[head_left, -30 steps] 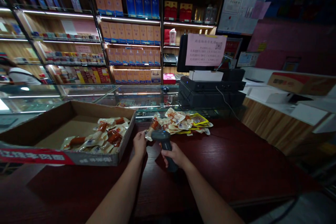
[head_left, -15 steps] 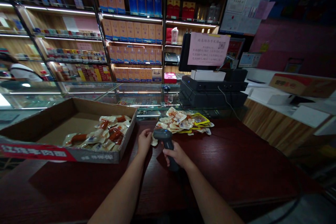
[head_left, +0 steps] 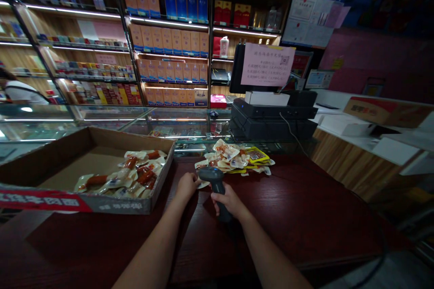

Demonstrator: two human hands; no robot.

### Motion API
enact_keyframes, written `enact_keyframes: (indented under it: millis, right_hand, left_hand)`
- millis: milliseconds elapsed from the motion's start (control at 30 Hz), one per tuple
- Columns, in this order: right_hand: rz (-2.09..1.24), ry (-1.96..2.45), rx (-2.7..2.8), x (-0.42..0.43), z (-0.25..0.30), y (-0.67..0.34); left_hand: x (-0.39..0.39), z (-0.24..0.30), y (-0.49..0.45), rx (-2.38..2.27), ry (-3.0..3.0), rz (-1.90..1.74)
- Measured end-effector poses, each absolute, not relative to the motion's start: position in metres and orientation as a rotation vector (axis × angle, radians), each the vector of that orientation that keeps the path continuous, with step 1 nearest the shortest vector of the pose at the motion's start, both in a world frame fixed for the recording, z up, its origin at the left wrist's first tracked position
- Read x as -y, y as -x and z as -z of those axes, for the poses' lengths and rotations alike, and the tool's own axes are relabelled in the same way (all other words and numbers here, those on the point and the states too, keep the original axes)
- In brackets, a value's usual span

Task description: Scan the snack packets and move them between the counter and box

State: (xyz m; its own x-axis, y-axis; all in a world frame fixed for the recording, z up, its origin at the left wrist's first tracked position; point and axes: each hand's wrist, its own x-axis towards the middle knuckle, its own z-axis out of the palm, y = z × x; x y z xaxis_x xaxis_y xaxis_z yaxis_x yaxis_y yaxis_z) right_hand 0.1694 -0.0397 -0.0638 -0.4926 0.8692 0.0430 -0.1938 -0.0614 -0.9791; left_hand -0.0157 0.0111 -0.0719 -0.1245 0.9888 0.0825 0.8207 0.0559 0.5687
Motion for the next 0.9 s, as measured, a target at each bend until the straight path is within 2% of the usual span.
enact_keyframes:
  millis: [233, 400, 667, 800, 900]
  right_hand:
    - [-1.548, 0.673, 1.278, 0.031, 0.070, -0.167]
    - [-1.472, 0.736, 1.329, 0.024, 0.075, -0.162]
    - [-1.426, 0.736, 1.341, 0.031, 0.072, -0.157]
    - [-1.353, 0.740, 1.389, 0.031, 0.069, -0.156]
    - [-1.370, 0.730, 1.409, 0.031, 0.069, -0.158]
  left_hand:
    - [-0.010, 0.077, 0.013, -1.813, -1.624, -1.123]
    - [-0.003, 0.086, 0.015, -1.627, -1.458, -1.256]
    - [0.003, 0.090, 0.011, -1.117, -0.609, -1.374]
    - [0.001, 0.091, 0.009, -1.084, -0.552, -1.411]
    - [-0.004, 0.093, 0.009, -1.095, -0.594, -1.583]
